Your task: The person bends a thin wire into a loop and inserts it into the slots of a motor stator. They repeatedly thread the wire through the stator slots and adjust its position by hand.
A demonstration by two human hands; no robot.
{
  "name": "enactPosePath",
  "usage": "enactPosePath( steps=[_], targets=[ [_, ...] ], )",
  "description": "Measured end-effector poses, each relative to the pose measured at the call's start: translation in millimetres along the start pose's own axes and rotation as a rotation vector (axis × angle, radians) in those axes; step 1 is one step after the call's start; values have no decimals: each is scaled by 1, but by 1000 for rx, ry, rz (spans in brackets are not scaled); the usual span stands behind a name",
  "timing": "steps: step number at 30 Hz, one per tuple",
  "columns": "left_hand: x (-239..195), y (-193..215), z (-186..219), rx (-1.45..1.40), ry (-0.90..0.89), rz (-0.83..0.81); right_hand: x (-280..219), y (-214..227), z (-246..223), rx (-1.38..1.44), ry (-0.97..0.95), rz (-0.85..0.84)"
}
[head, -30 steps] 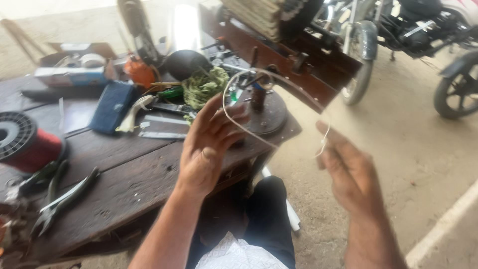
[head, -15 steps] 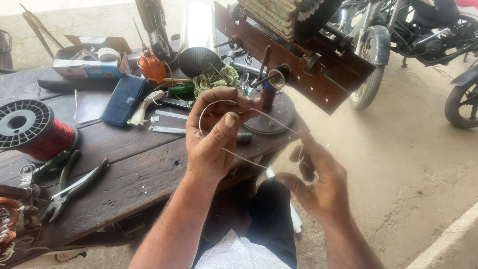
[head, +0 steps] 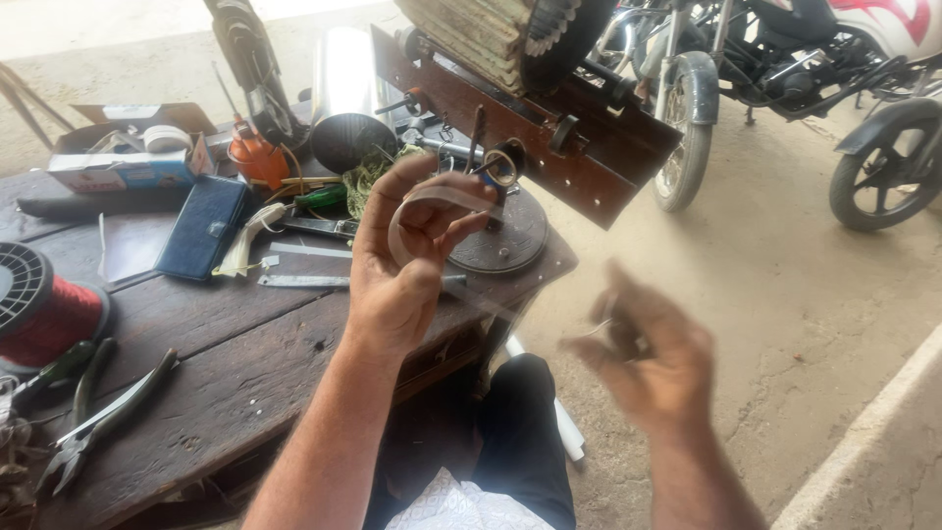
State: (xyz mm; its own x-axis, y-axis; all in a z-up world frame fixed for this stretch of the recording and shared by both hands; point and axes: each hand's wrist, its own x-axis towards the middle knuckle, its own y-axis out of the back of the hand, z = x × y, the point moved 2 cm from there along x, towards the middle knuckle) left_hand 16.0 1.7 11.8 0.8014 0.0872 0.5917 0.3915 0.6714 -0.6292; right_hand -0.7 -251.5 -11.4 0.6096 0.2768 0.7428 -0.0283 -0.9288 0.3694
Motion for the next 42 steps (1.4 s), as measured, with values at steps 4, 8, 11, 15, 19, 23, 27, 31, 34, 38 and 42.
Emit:
enactPosePath(
  steps=[4, 8, 11, 15, 19, 23, 27, 31, 34, 38, 42],
  targets=[
    [-14, 25, -8, 408, 59, 76, 37, 60, 25, -354, 197, 147],
    [-39, 76, -39, 943, 353, 187, 77, 81, 69, -628, 322, 202],
    [-67, 108, -61, 1168, 549, 203, 90, 81, 86, -731, 247, 186],
    [-97, 139, -77, 1240, 633, 254, 106, 72, 91, -682, 245, 148],
    [-109, 154, -81, 1121, 570, 302, 118, 62, 89, -709, 225, 134],
    [-110, 156, -82, 1097, 559, 293, 124, 56, 87, -701, 244, 120],
    [-110, 154, -81, 1155, 554, 253, 135, 53, 98, -707, 266, 64],
    [-109, 152, -81, 1174, 572, 255, 158, 43, 113, -802, 299, -9],
    [-110, 153, -80, 1167, 558, 247, 178, 29, 113, -728, 369, -24],
    [-109, 156, -78, 1000, 581, 340, 203, 9, 104, -737, 352, -55],
    [-83, 169, -63, 826, 503, 458, 214, -5, 94, -638, 423, -60]
  ],
)
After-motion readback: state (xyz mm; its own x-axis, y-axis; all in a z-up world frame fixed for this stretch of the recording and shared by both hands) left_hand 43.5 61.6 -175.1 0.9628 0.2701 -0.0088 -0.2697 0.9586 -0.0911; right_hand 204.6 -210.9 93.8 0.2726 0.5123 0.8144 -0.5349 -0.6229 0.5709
